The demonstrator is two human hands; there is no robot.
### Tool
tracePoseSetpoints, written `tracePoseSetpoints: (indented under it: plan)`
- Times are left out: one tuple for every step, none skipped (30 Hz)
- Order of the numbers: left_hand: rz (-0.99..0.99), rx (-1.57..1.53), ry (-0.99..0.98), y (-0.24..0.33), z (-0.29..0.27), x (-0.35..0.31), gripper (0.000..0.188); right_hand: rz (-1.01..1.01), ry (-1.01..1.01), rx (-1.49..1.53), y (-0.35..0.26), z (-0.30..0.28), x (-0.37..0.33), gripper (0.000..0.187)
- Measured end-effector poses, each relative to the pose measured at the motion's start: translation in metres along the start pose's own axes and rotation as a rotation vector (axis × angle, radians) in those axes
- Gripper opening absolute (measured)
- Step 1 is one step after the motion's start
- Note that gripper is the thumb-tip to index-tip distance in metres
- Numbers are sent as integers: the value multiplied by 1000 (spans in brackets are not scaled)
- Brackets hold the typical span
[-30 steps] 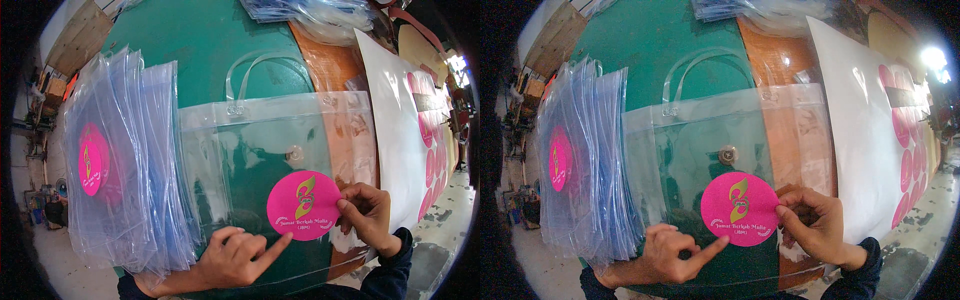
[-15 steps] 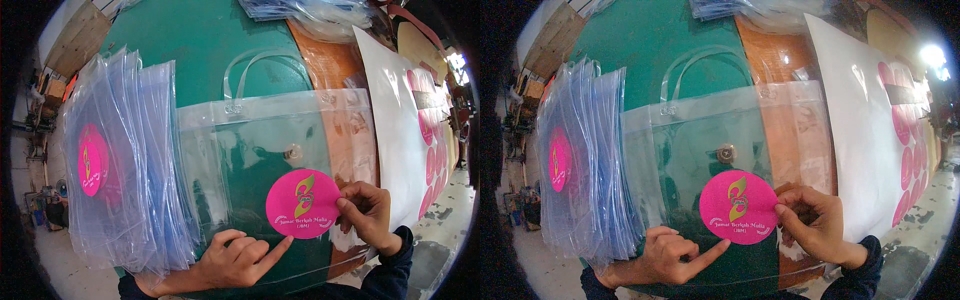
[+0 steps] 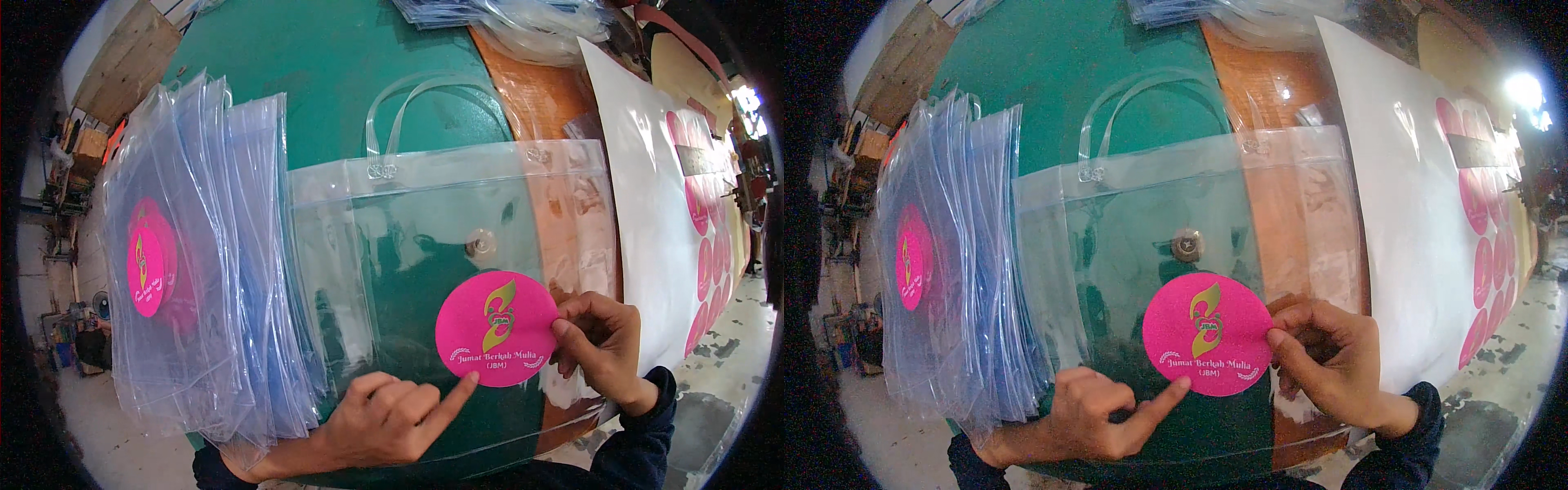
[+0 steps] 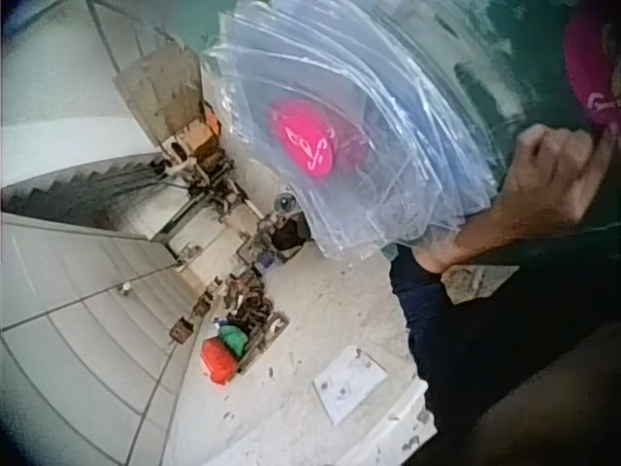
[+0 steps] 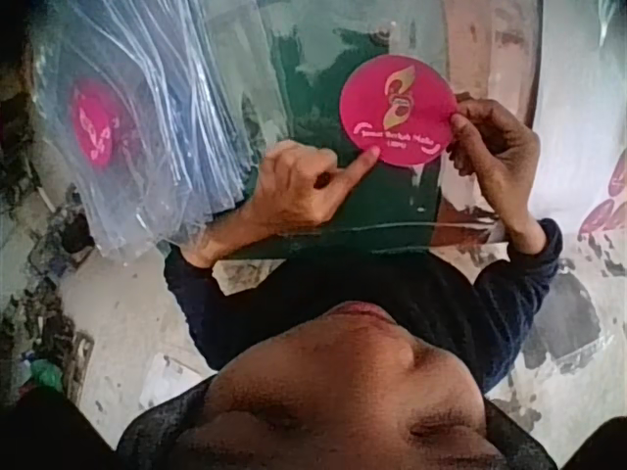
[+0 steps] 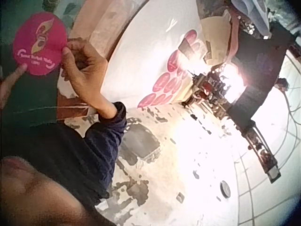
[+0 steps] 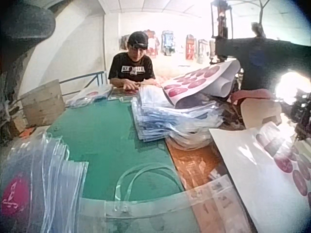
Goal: The person peels a sticker from a sheet and applies it to a plastic bag on a table by hand, pressing and smoothing it down.
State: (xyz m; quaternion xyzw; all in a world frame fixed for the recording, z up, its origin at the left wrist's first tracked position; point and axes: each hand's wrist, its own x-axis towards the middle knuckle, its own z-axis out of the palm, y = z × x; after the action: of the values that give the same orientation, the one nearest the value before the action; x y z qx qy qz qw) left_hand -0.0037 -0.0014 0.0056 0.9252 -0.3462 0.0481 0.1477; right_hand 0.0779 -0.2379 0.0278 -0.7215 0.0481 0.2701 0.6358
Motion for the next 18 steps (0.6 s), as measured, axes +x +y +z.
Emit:
tracePoseSetpoints:
  plan:
    - [-81, 4, -20, 0, 1, 2, 36, -6, 3, 7, 0, 0, 0, 7]
    - [-162, 9, -40, 0, 1, 3, 36, -5, 4, 7, 0, -1, 1, 7]
    - [-161, 8, -40, 0, 2, 4, 36, 12, -4, 5, 0, -2, 1, 8]
    - [-113, -9, -34, -1, 1, 3, 36, 29, -11, 4, 0, -2, 0, 8]
    - [-65, -26, -29, -2, 2, 3, 36, 29, -10, 3, -1, -2, 0, 8]
    - [-64, -27, -28, -2, 3, 3, 36, 15, -8, -4, -2, -1, 1, 8]
    - [-10, 17, 49, -2, 5, 3, 36, 1, -10, -11, -2, -1, 1, 9]
    - [44, 60, 125, -3, 5, 3, 36, 2, -11, -10, -1, -1, 1, 9]
    - [43, 61, 125, -2, 5, 2, 36, 8, -8, -11, -1, 0, 1, 9]
    - [-20, 74, 92, -1, 3, 4, 36, 14, -1, -14, -1, -1, 1, 9]
    - [-82, 87, 58, 0, 2, 5, 36, 14, 1, -16, -2, -2, 0, 9]
    - [-81, 85, 60, -2, 1, 5, 36, 43, 3, -34, -2, -3, 0, 9]
    - [-53, 4, -8, -3, 1, 5, 36, 72, 2, -49, -2, -3, 0, 9]
    - [-26, -78, -75, -4, 0, 4, 37, 72, 0, -49, -1, -3, 0, 9]
    - [-28, -77, -76, -4, 1, 4, 37, 43, -1, -33, -1, -2, 0, 9]
    - [27, -45, 9, -4, 3, 3, 37, 14, -2, -17, 0, -1, 0, 10]
    - [82, -12, 94, -4, 3, 3, 37, 14, -6, -16, -1, 0, 0, 10]
    - [77, -9, 92, -3, 1, 1, 37, 40, -7, -17, -2, 0, 0, 10]
